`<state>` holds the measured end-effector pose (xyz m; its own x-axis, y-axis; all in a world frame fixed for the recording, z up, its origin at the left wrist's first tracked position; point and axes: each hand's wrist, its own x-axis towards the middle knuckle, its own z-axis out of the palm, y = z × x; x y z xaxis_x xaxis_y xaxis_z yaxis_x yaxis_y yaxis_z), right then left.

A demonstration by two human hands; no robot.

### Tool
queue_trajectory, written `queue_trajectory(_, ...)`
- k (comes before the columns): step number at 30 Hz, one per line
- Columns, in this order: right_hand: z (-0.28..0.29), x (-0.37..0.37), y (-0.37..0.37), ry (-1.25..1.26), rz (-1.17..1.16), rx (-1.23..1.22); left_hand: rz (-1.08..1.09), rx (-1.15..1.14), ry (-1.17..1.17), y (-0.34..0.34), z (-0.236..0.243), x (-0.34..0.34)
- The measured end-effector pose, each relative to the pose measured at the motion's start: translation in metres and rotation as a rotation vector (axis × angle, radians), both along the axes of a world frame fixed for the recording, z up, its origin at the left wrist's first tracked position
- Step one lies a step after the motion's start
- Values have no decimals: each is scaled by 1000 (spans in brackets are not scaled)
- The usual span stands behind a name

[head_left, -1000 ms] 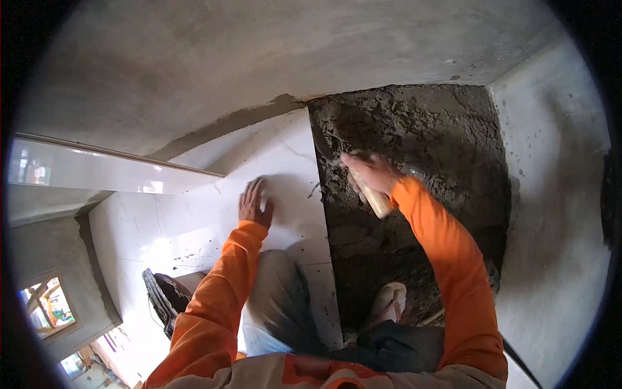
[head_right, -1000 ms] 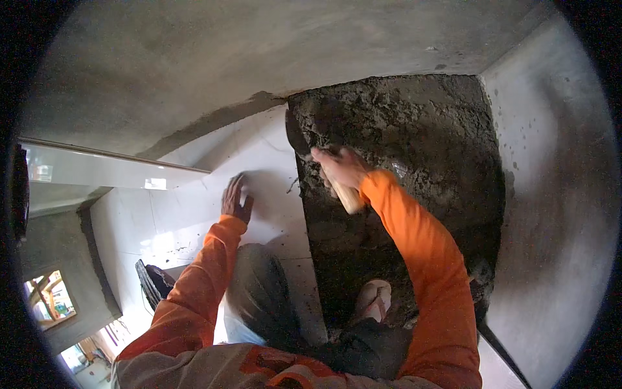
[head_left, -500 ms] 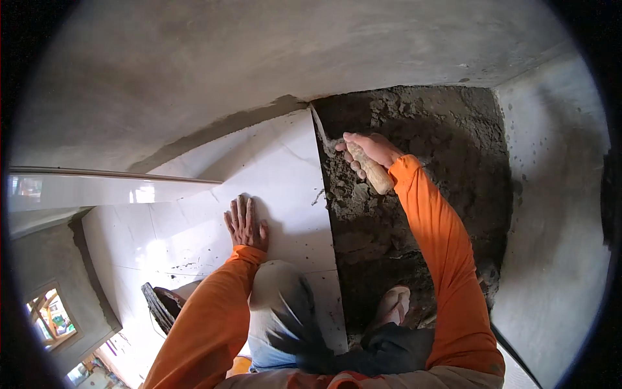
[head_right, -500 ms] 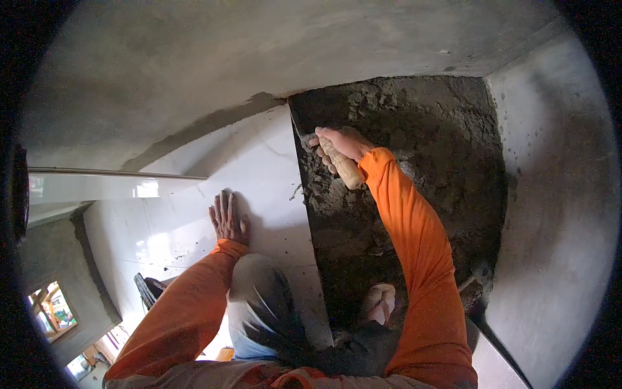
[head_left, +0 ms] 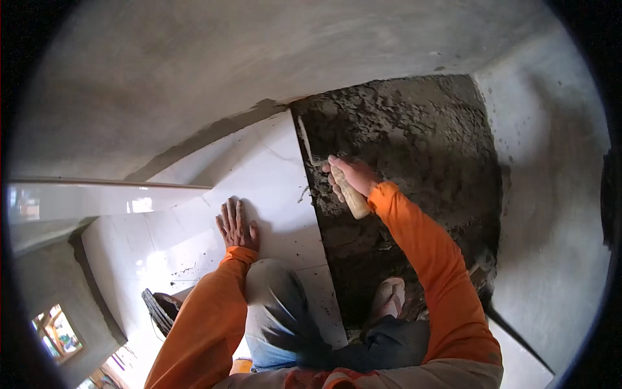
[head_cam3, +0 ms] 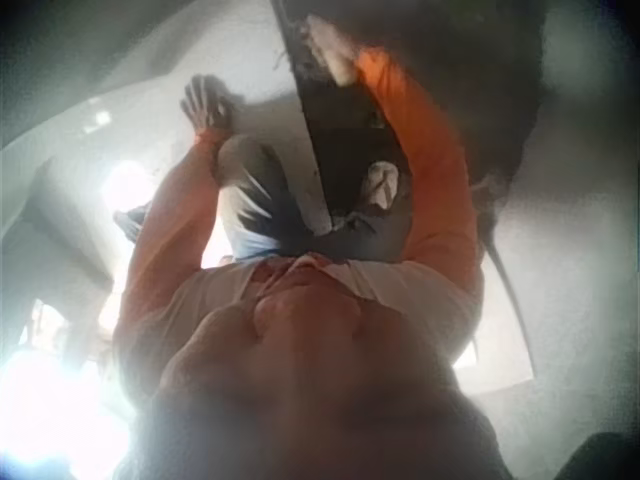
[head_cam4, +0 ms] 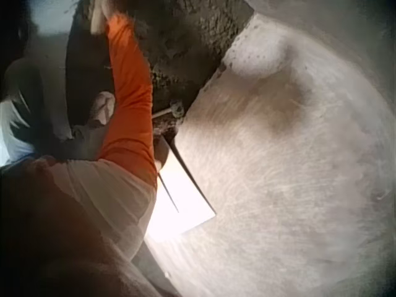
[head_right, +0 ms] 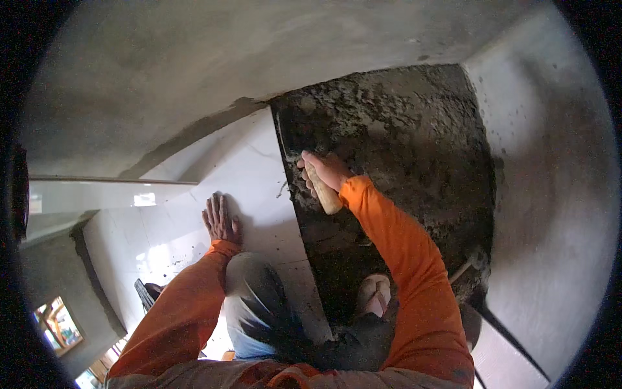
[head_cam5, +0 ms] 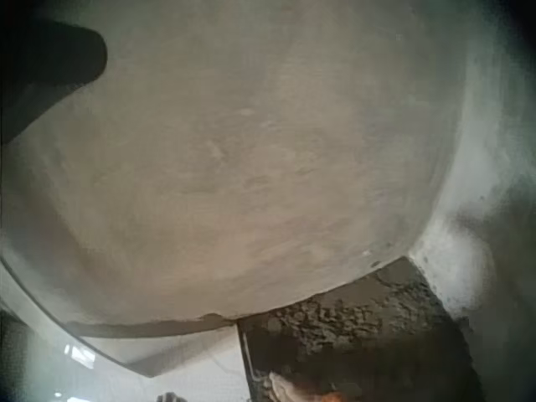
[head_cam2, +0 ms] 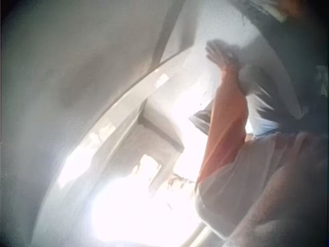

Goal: The person spreads and levels wet cement on a floor section using a hand trowel and a rectangular float, while touching the edges of the installed floor tiles.

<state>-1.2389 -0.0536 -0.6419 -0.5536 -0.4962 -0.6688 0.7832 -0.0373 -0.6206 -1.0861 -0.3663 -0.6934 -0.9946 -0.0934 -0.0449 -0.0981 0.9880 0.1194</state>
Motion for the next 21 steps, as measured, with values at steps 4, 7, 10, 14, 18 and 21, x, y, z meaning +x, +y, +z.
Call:
queue_trajectory(4,-6,1,61,-11,-181,-97,-30,-25,25,1,5,1)
queue_trajectory(7,4,-4,95,107,-200,53,-9,34,-32,11,-4,2)
queue_trajectory(10,18,9,78,134,-43,332,15,-2,-12,9,-6,6)
queue_trajectory(14,37,1,69,867,484,1019,-21,-66,23,-2,-16,15)
queue_trajectory(18,-7,3,148,849,157,1174,-71,-102,89,-3,-23,9)
queue_trajectory(21,25,-9,181,618,222,1102,-60,-116,69,-8,-26,9)
